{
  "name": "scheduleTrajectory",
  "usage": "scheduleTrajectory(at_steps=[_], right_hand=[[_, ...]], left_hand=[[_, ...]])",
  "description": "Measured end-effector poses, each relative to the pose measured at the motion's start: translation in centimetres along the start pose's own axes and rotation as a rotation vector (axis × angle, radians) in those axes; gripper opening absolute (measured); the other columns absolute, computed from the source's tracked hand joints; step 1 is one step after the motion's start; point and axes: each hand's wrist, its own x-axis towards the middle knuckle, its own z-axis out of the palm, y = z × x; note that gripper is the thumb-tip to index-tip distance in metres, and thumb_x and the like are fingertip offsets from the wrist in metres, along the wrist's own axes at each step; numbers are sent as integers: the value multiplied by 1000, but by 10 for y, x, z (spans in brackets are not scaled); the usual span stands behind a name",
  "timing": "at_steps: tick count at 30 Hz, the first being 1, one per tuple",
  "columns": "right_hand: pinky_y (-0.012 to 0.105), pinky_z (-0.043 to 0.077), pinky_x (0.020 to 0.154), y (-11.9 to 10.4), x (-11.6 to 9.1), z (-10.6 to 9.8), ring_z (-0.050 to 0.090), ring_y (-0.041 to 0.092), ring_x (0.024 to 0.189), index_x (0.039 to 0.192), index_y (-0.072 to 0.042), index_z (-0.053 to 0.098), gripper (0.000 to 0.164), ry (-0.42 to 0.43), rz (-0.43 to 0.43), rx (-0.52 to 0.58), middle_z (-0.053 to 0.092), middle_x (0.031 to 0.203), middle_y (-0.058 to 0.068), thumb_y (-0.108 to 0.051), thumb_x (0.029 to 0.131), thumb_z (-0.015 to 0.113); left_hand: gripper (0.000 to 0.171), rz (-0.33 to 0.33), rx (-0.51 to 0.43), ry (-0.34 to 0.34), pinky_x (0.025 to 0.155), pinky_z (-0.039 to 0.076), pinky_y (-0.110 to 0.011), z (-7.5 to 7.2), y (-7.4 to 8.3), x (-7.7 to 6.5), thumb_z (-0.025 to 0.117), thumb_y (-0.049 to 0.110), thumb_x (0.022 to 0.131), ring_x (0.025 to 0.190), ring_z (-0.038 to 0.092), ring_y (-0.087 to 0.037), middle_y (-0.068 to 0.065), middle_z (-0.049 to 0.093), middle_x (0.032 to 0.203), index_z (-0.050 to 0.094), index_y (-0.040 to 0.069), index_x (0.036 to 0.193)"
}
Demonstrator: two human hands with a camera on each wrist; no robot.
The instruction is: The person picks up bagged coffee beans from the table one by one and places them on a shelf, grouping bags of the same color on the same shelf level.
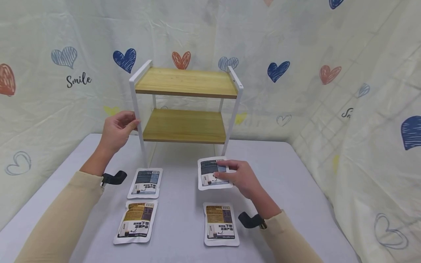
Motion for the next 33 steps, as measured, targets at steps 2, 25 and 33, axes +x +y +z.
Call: scheduleTrajectory(at_steps=[2,25,33], right_hand=[[23,59,79,-3,-1,0,65,25,102,135,-14,69,55,-4,1,26,58,143,16,-31,86,85],[26,62,80,-37,-12,-11,72,20,94,142,-5,60,59,-19,-78,185,56,136,19,-18,89,82],[26,63,77,-53,-15,-17,75,18,87,141,-5,61,56,-3,-123,189,62,131,19,-17,90,81]], left_hand=[[27,-1,-1,1,80,58,-15,0,0,0,71,22,97,93,70,-30,8,71,97,72,4,117],[28,-12,9,-12,80,58,-14,0,3,-1,69,21,98,87,67,-6,-8,72,104,71,4,121],[29,-11,6,-12,80,58,-14,-1,3,-1,69,21,98,88,68,-7,-3,72,103,71,4,121]])
